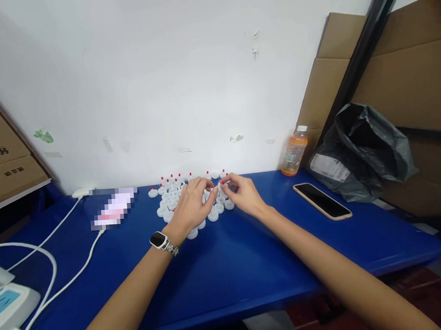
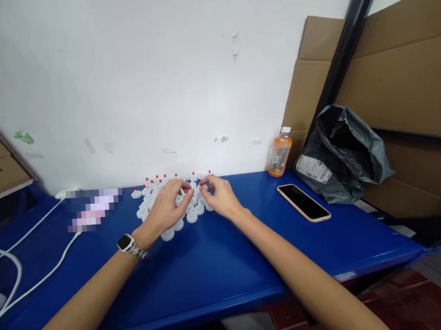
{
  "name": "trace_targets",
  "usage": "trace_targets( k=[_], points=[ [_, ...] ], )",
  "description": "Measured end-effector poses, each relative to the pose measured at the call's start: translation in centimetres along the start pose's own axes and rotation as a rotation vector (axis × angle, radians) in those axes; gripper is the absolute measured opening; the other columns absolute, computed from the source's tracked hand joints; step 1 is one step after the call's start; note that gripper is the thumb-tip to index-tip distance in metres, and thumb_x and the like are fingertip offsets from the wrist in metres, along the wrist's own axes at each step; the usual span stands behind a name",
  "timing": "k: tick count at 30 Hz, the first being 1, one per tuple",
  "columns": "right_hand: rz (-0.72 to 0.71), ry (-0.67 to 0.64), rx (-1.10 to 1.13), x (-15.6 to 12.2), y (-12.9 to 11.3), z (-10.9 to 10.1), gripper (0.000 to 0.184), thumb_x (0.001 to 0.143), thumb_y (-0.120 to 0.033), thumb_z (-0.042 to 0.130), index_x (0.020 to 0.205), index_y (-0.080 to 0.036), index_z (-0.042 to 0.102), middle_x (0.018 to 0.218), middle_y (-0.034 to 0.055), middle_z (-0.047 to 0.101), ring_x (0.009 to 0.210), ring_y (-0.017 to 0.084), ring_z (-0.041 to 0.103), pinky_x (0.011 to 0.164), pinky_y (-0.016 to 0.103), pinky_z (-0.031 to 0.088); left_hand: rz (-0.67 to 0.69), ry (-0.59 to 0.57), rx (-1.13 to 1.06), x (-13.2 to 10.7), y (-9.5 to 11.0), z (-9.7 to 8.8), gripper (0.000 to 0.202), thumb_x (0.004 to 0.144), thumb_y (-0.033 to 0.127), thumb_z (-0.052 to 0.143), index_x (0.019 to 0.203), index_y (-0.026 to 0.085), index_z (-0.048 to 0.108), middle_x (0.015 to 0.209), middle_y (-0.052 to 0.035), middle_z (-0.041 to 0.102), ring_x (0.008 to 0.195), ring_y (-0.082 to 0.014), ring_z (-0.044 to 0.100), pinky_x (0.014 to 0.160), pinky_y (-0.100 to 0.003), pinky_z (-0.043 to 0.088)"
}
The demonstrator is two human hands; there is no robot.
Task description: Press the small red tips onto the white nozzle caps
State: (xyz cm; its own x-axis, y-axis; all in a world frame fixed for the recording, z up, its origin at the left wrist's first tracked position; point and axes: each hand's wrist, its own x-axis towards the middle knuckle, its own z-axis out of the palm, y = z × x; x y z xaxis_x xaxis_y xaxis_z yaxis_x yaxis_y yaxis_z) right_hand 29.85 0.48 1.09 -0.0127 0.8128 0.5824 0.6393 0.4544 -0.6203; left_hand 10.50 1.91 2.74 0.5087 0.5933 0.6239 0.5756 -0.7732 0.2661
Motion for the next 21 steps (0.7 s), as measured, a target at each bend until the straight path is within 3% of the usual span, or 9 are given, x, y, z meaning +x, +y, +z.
trace_targets(
  k=[4, 10, 16, 21],
  points=[
    [-0.087, -0.060, 0.123, -1.9, -3.2, 1.9, 0.013, 0.083, -0.023, 0.059, 0.094, -0.020, 0.066, 0.085, 0.0005, 0.068, 0.074, 0.014, 0.060, 0.071, 0.026, 0.047, 0.053, -0.075, 0.097, -1.5, -0.5, -0.4, 0.026, 0.104, 0.036, 0.034, 0.097, 0.019, 0.052, 0.095, -0.0068, 0.060, 0.089, -0.0220, 0.056, 0.080, -0.037, 0.043],
    [-0.030, 0.015, 0.156, -3.2, -3.9, 3.2, 0.013, 0.082, -0.022, 0.060, 0.095, -0.020, 0.062, 0.081, -0.0003, 0.063, 0.070, 0.014, 0.057, 0.069, 0.027, 0.047, 0.151, -0.164, 0.137, -2.0, -1.0, -0.8, 0.033, 0.106, 0.030, 0.025, 0.090, 0.020, 0.052, 0.090, -0.0063, 0.059, 0.087, -0.0219, 0.053, 0.080, -0.036, 0.043],
    [-0.190, 0.177, 0.029, -3.0, -5.0, 3.5, 0.015, 0.084, -0.014, 0.055, 0.096, -0.021, 0.059, 0.095, 0.0038, 0.061, 0.079, 0.016, 0.057, 0.076, 0.029, 0.049, -0.087, -0.013, -0.136, -1.9, 0.1, 0.1, 0.038, 0.106, 0.036, 0.023, 0.080, 0.021, 0.047, 0.079, -0.0028, 0.059, 0.076, -0.0170, 0.056, 0.072, -0.030, 0.041],
    [-0.209, 0.210, -0.071, -3.0, -5.5, 3.9, 0.010, 0.087, -0.014, 0.054, 0.093, -0.022, 0.058, 0.094, 0.0041, 0.055, 0.076, 0.016, 0.056, 0.072, 0.030, 0.049, -0.291, 0.049, -0.275, -1.5, 0.6, 0.8, 0.041, 0.104, 0.039, 0.027, 0.072, 0.021, 0.047, 0.065, 0.0000, 0.055, 0.060, -0.0148, 0.051, 0.061, -0.029, 0.033]
  ],
)
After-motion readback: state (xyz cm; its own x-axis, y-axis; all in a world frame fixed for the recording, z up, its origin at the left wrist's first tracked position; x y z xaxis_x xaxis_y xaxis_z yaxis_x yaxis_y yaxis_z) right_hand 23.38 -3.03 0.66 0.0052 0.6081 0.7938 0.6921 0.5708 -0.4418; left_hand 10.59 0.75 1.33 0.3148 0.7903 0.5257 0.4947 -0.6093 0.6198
